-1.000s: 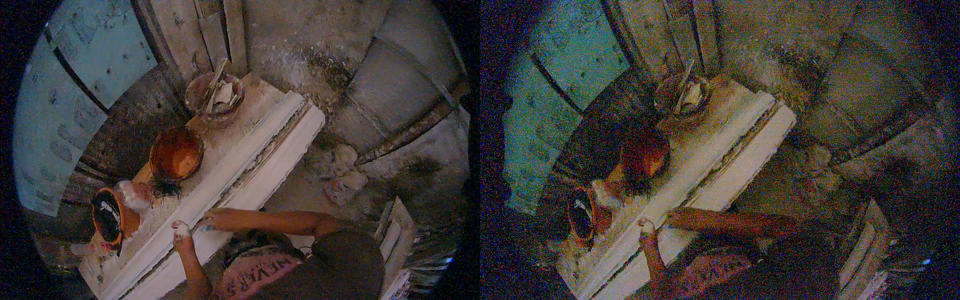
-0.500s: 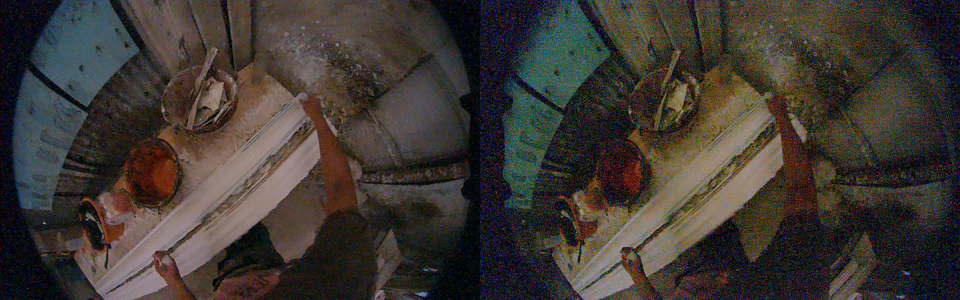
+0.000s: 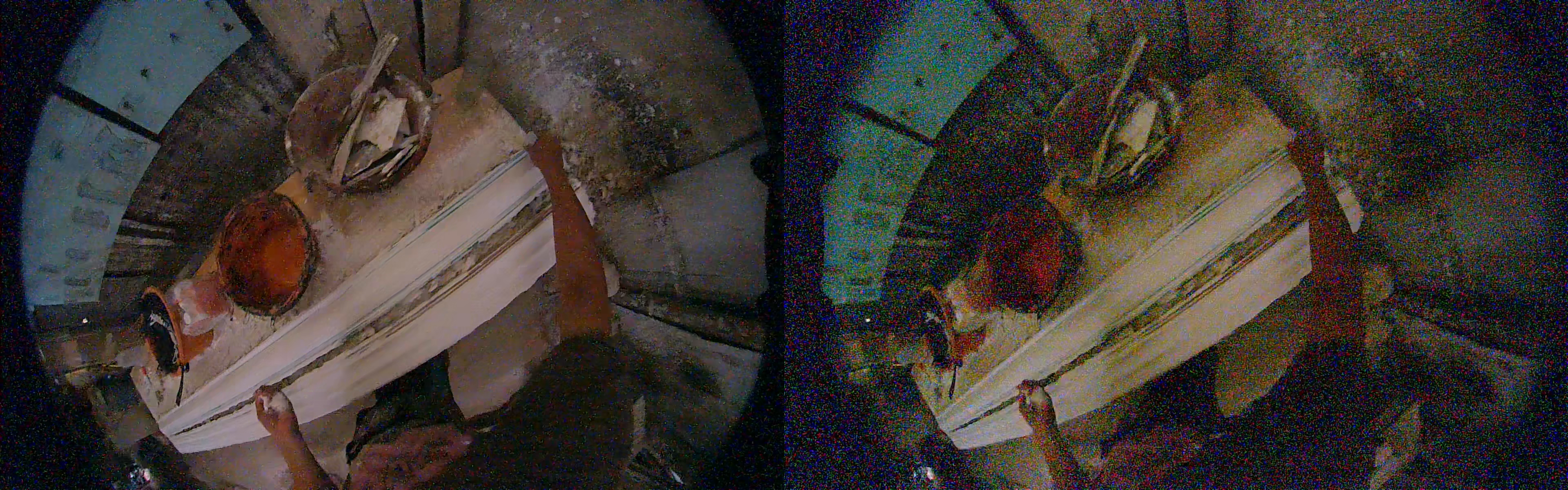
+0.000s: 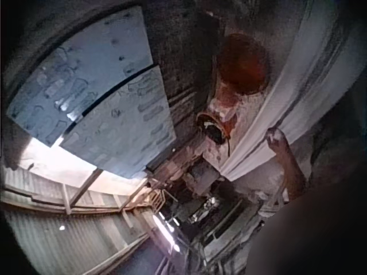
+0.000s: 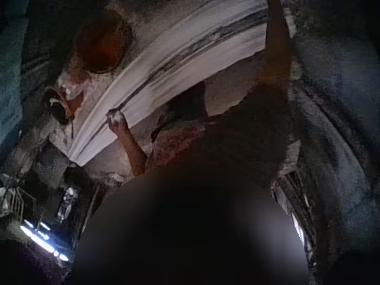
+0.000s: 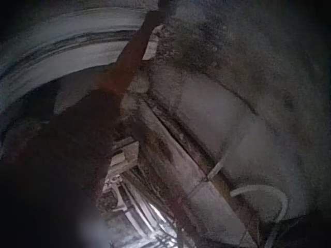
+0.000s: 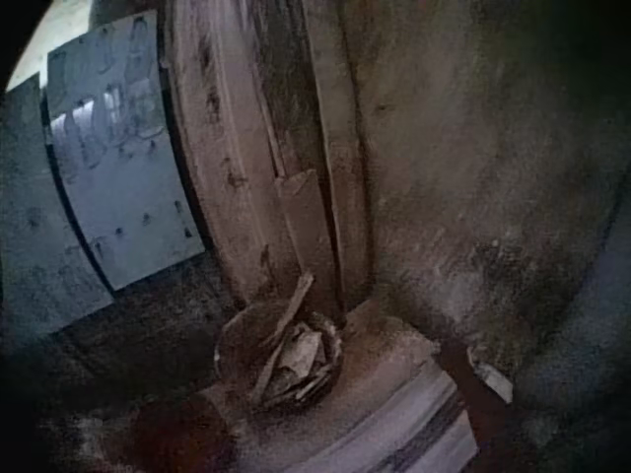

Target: The person scoops a white paste from a bucket and applies it by hand to the edges of long white boards on a workbench. They smooth the paste along the seams and edges, then return to the bucket to gather more paste.

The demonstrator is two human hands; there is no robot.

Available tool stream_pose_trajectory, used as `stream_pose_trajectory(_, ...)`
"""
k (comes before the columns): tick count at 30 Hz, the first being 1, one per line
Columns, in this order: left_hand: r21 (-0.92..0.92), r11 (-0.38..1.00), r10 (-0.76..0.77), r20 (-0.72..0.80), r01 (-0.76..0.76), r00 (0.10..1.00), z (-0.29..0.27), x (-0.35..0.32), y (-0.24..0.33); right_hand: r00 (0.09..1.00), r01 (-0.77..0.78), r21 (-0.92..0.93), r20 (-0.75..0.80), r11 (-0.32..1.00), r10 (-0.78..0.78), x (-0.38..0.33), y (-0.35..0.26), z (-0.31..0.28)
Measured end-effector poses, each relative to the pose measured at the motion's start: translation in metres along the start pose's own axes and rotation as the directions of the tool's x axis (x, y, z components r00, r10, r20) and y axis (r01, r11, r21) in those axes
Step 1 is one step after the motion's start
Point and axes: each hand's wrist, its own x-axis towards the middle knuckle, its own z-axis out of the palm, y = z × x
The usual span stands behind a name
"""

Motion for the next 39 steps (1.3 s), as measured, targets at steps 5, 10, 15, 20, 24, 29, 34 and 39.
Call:
stream_pose_trajectory(5, 0.138, 0.990, 0.023, 0.072, -0.032, 0.997, 0.007, -0.002, -0.010, 0.991, 0.131, -0.035, 0.025, 0.991, -0.130, -0.071, -0.124, -0.029)
stream_pose_trajectory(10, 0.039, 0.999, -0.002, 0.002, 0.002, 1.000, -0.002, 0.000, 0.015, 0.978, 0.172, 0.081, 0.102, 0.982, -0.180, -0.167, -0.258, -0.015)
stream_pose_trajectory(15, 0.337, 0.932, 0.097, 0.128, -0.135, 0.987, -0.025, 0.013, 0.067, 0.986, 0.135, 0.325, 0.046, 0.936, -0.159, -0.283, -0.418, -0.056)
stream_pose_trajectory(20, -0.278, 0.884, -0.367, 0.090, 0.377, 0.926, -0.025, 0.017, 0.136, 0.946, -0.060, 0.433, 0.313, 0.899, -0.088, -0.353, -0.543, -0.069)
stream_pose_trajectory(24, 0.139, 0.986, -0.102, 0.088, 0.089, 0.991, -0.024, 0.012, 0.176, 0.986, 0.093, 0.424, 0.084, 0.901, -0.141, -0.421, -0.637, -0.033)
stream_pose_trajectory(29, 0.102, 0.987, -0.131, 0.094, 0.121, 0.987, -0.021, -0.003, 0.217, 0.894, 0.174, 0.483, 0.288, 0.858, -0.343, -0.465, -0.727, -0.033)
stream_pose_trajectory(34, 0.131, 0.986, -0.125, 0.138, 0.107, 0.982, -0.031, 0.003, 0.227, 0.918, -0.055, 0.571, 0.351, 0.819, -0.183, -0.481, -0.760, -0.062)
stream_pose_trajectory(39, 0.131, 0.936, -0.347, 0.190, 0.327, 0.919, -0.030, 0.010, 0.219, 0.721, 0.097, 0.825, 0.328, 0.556, -0.611, -0.532, -0.789, -0.112)
